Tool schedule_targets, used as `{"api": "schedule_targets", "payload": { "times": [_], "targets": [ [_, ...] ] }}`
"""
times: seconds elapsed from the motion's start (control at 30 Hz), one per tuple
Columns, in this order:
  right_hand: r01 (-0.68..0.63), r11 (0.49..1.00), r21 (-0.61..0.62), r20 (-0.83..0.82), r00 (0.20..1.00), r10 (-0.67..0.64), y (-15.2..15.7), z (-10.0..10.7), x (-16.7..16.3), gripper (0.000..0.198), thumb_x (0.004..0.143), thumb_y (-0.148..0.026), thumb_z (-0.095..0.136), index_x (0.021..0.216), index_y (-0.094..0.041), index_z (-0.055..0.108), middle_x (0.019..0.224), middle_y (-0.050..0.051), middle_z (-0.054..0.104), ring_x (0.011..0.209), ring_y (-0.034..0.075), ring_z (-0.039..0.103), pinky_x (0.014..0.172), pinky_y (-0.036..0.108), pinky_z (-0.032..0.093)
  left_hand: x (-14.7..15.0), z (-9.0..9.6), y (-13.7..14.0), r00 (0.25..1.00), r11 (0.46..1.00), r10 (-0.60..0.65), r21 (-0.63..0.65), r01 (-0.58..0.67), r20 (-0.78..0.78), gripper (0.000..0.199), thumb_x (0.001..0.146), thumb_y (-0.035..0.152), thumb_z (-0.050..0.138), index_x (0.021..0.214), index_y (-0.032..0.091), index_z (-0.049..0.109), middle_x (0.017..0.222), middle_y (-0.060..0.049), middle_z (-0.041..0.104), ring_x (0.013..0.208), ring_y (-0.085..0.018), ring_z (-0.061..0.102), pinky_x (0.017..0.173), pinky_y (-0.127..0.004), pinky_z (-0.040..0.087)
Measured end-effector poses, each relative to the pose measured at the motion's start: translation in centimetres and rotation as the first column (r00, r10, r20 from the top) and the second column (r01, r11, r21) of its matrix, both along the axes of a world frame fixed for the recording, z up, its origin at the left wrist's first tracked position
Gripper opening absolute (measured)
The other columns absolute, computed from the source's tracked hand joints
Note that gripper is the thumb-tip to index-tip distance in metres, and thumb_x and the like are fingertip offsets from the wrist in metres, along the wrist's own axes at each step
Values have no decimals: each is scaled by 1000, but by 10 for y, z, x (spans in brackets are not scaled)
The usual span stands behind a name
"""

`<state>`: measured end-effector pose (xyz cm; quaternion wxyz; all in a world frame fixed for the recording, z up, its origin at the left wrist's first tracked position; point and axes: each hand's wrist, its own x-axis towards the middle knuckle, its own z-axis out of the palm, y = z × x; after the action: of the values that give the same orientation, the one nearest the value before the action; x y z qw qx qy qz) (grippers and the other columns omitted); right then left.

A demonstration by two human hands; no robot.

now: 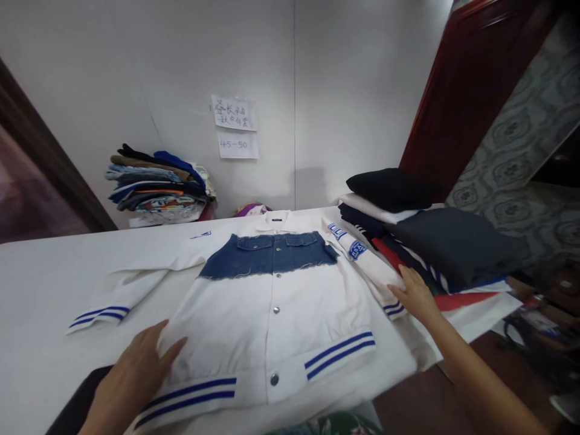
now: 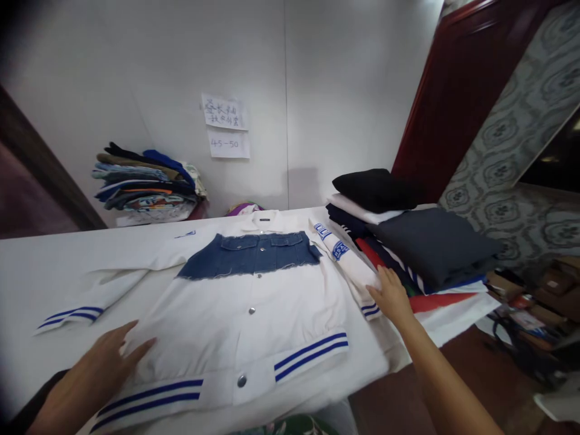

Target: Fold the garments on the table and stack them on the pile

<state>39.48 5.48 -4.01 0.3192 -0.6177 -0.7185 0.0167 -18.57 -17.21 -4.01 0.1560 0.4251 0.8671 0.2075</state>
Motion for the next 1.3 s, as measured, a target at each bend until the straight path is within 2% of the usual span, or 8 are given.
{"api": "schedule_targets", "payload": {
  "times": [0.2, 0.47, 0.57, 0.67, 0.73, 0.93, 1.07, 1.3],
  "targets": [
    [-28, 973, -230, -307, 951, -45, 14, 6, 0, 32, 69, -43, 61, 89, -20, 70, 79, 13, 72, 80, 36, 68, 74, 47, 53, 61, 39, 17, 997, 982, -67, 178, 60, 35, 61, 61, 64, 54, 107, 24, 61, 120, -10, 64, 86, -32, 66, 84, -44, 51],
    [-365, 929, -59, -835, 529, 155, 29, 126, -67, 43, 71, -43, 68, 108, -21, 65, 98, 8, 73, 86, 26, 69, 77, 39, 56, 160, 69, 73, 695, 894, -426, 390, 223, 579, 41, 67, 52, 70, 94, 21, 70, 102, -9, 71, 91, -27, 66, 79, -35, 52],
    [-651, 759, -21, -791, 476, 386, -2, 135, -120, 61, 69, -42, 74, 125, -22, 60, 110, 5, 70, 93, 24, 67, 81, 37, 55, 200, 71, 96, 374, 876, -480, 457, 154, 794, 46, 76, 52, 67, 109, 20, 67, 118, -12, 67, 98, -26, 66, 84, -36, 51],
    [-906, 394, -154, -724, 375, 579, -42, 105, -163, 74, 70, -40, 76, 138, -34, 48, 119, 1, 65, 87, 21, 67, 73, 36, 57, 224, 62, 108, -53, 909, -411, 414, 50, 910, 56, 84, 58, 56, 124, 19, 59, 125, -14, 64, 104, -27, 65, 90, -40, 50],
    [-936, 320, -147, -709, 325, 626, -61, 74, -174, 65, 75, -40, 71, 135, -47, 48, 122, -4, 64, 90, 20, 66, 74, 36, 56, 229, 50, 108, -232, 939, -333, 344, 9, 914, 59, 86, 57, 52, 130, 17, 55, 121, -13, 66, 106, -28, 65, 95, -42, 49],
    [-431, 902, -25, -484, 795, 366, -55, -16, -120, 35, 86, -40, 55, 117, -30, 67, 123, 6, 64, 116, 30, 57, 99, 50, 47, 216, 15, 88, -259, 977, -191, 157, -146, 947, 53, 85, 44, 57, 134, 24, 54, 114, -5, 71, 112, -28, 63, 101, -39, 47],
    [-239, 964, -117, -402, 899, 174, -51, -51, -87, 49, 81, -44, 60, 122, -19, 64, 134, 12, 57, 127, 31, 49, 110, 51, 36, 215, 9, 84, -216, 978, -136, 96, -186, 967, 47, 82, 35, 58, 128, 23, 59, 110, -4, 73, 111, -29, 63, 100, -41, 48],
    [-240, 960, -144, -575, 810, 116, -62, -52, -93, 56, 83, -50, 57, 130, -18, 57, 137, 12, 55, 127, 27, 50, 111, 46, 36, 205, 30, 91, -198, 948, -218, 159, -276, 956, 40, 84, 50, 53, 109, 22, 67, 100, -5, 75, 111, -26, 63, 101, -40, 48]
  ]
}}
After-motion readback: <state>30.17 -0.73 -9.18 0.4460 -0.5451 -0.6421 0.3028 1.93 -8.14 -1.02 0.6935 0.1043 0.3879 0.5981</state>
